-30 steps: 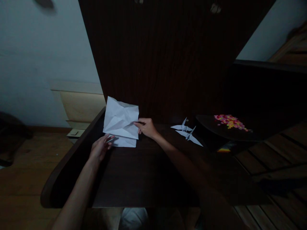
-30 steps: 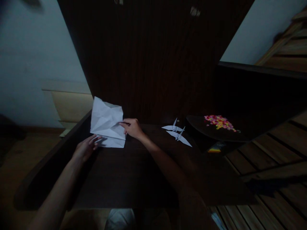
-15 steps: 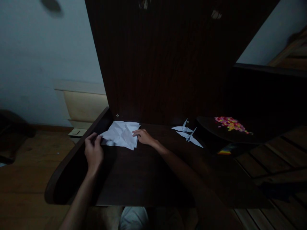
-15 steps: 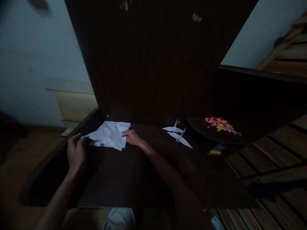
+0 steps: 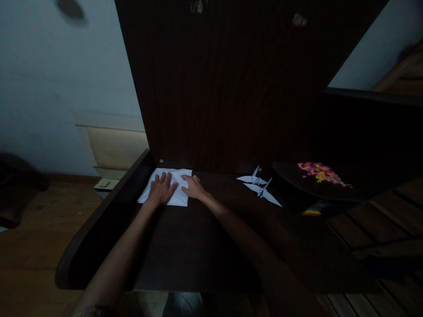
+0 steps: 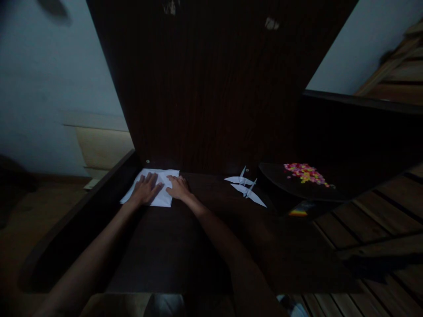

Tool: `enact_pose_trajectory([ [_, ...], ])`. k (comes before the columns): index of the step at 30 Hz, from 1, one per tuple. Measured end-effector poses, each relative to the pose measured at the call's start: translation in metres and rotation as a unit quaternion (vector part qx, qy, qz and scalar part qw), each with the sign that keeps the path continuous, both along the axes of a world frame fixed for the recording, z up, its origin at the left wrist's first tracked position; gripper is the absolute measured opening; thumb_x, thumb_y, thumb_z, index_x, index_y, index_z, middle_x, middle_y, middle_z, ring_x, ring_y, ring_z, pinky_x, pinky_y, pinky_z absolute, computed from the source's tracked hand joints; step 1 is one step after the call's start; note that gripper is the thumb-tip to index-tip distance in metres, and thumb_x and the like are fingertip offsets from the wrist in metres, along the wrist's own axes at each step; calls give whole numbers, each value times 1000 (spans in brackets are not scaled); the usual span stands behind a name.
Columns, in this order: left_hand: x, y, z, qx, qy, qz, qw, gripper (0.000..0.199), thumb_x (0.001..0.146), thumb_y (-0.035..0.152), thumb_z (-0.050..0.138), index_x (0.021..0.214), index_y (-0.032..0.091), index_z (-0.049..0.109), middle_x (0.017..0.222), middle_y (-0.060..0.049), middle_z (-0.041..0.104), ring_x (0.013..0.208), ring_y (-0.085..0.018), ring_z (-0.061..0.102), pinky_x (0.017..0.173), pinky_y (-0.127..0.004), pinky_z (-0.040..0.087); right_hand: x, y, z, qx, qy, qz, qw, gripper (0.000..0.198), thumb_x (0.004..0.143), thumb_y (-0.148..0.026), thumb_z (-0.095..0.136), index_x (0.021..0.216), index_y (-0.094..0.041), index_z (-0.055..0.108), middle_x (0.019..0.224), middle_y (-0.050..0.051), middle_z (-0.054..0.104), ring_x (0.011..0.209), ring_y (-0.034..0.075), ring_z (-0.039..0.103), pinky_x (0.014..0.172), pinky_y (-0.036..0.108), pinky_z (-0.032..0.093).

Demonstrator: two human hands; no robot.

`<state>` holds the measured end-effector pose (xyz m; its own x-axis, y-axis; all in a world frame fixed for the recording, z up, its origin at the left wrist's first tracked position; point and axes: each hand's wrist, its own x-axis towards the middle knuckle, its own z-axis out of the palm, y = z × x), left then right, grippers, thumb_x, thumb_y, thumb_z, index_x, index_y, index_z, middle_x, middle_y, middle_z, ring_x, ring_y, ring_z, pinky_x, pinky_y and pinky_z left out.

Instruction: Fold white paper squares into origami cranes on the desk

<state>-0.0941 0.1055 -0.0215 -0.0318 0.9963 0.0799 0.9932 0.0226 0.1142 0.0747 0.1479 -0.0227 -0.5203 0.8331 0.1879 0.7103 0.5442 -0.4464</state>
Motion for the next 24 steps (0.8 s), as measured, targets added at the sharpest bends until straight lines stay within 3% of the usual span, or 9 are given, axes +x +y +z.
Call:
enact_pose_trajectory([
  [3,-4,0,-10,-52,-1,30,998,74,92,59,23,151,14,20,157,-16,20,142,-43,13,110,-56,21,-3,-7,1,33,-37,-26,998,48,83,-28,55,130,-18,52,125,10,60,116,28,47,99,44,37],
  [8,-3,-4,-12,-53,20,20,998,73,90,63,22,149,20,27,158,-12,15,142,-45,7,109,-63,17,-8,-6,-1,72,-39,-27,996,39,90,-31,45,124,-16,57,137,11,52,125,28,40,102,44,36],
  [14,-5,2,-14,-40,25,-23,999,76,89,65,24,148,18,29,158,-11,14,143,-43,3,106,-70,14,-19,-4,-15,6,-30,-48,998,53,95,-39,36,139,-11,43,155,14,25,144,33,16,111,49,24],
  [19,-7,5,-19,-57,23,-14,998,76,86,69,28,150,31,19,159,-6,9,142,-45,1,105,-71,9,-21,-5,-23,-14,-39,-53,998,59,97,-41,29,144,-5,34,156,17,20,146,32,7,116,49,10],
  [24,-7,7,-18,-77,31,-15,996,83,81,74,34,150,32,18,159,-7,9,142,-46,2,105,-72,7,-21,-4,-21,-23,-63,-38,997,66,98,-42,24,145,3,28,156,21,15,146,29,3,118,45,4],
])
